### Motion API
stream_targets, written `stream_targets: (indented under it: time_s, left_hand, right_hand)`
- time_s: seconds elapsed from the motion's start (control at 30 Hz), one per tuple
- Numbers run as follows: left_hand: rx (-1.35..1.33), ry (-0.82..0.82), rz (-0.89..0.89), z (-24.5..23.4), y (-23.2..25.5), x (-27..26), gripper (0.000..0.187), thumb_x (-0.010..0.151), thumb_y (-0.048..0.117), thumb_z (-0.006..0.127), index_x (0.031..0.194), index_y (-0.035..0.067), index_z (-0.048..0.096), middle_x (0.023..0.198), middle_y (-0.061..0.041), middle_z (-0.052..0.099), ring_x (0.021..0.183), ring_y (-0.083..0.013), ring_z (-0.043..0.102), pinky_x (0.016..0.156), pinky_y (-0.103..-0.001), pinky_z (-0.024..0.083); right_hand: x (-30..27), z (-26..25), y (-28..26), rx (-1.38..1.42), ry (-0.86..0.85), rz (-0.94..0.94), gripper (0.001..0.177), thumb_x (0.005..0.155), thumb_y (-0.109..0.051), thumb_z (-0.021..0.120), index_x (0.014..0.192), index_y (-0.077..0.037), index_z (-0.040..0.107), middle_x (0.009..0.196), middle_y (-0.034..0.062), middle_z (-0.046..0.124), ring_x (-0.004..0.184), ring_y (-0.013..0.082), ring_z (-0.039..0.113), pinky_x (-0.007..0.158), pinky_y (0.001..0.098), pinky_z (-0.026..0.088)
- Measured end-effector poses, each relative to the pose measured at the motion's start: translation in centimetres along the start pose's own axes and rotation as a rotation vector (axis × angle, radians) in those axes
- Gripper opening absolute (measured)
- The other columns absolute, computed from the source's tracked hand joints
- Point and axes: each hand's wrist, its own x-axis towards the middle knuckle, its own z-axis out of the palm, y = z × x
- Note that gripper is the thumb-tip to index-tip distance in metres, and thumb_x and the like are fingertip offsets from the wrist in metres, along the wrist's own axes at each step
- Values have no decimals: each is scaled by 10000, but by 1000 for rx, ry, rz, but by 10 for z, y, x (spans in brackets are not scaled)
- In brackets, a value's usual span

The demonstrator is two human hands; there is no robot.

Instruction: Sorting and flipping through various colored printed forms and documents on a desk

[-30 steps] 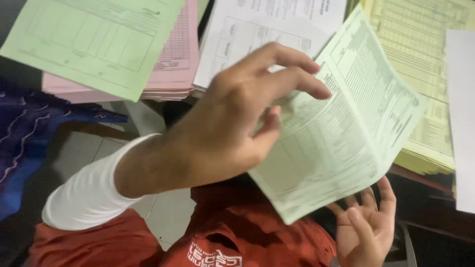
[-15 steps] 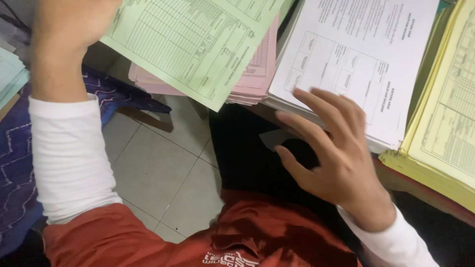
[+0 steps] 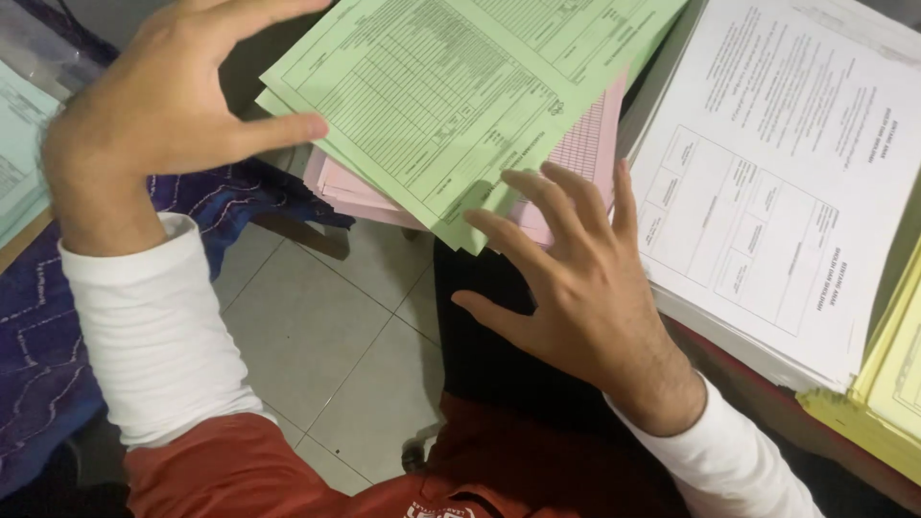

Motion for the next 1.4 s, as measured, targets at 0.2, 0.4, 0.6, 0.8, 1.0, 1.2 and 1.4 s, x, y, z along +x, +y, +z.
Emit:
stream_targets:
  time_s: [0.2,0.4,0.6,0.8,1.0,1.2,1.4]
  left_hand:
    - [-223,-89,-108,10,-22,-21,883,758,38,855,1549,-66,476,1560,-273,503,1437,-382,454,1123,-468,390]
    - [-314,-6,-120,16,-25,-26,607,795,-30,852,1357,-99,633,1500,-284,571,1452,-365,506,1237,-426,397]
    - [-331,24,-108,26,-36,-30,647,738,33,903,1321,-113,665,1451,-323,611,1400,-374,565,1207,-412,446]
    - [-415,63,-111,33,-43,-31,554,780,-78,895,1278,-150,663,1432,-367,612,1370,-397,601,1174,-421,510]
    - [-469,81,-77,35,-42,-33,494,804,-125,868,1245,-186,652,1445,-382,600,1376,-417,607,1205,-443,512]
    - [-406,93,1,32,-41,-39,589,809,-53,874,1315,-225,627,1454,-417,595,1392,-456,598,1213,-482,508]
    - [-109,365,136,47,5,-48,413,1103,139,737,1222,-255,711,1353,-442,684,1276,-545,650,1147,-610,504]
  right_hand:
    - [9,0,-5,2,-11,52,640,848,-619,829,1318,-233,629,1432,154,538,1324,376,524,1089,796,364]
    - [16,3,-8,60,54,79,419,904,-464,826,1167,-177,669,1330,122,623,1258,367,560,1073,715,420]
    - [21,2,-10,157,93,66,351,923,-319,842,1133,-123,641,1285,156,647,1234,398,587,994,556,556]
    - [21,3,-12,228,81,98,312,909,-235,831,1128,-109,647,1311,183,625,1284,434,558,1002,579,578]
    - [20,4,-13,282,70,146,323,903,-218,833,1142,-112,644,1393,212,541,1365,469,478,914,527,642]
    - [6,-8,-11,283,111,142,449,882,-230,895,1228,-91,644,1481,245,499,1420,467,473,1169,676,491]
    - [-74,-58,14,221,204,268,359,873,-116,857,1169,-10,684,1446,328,559,1405,491,550,1264,655,482]
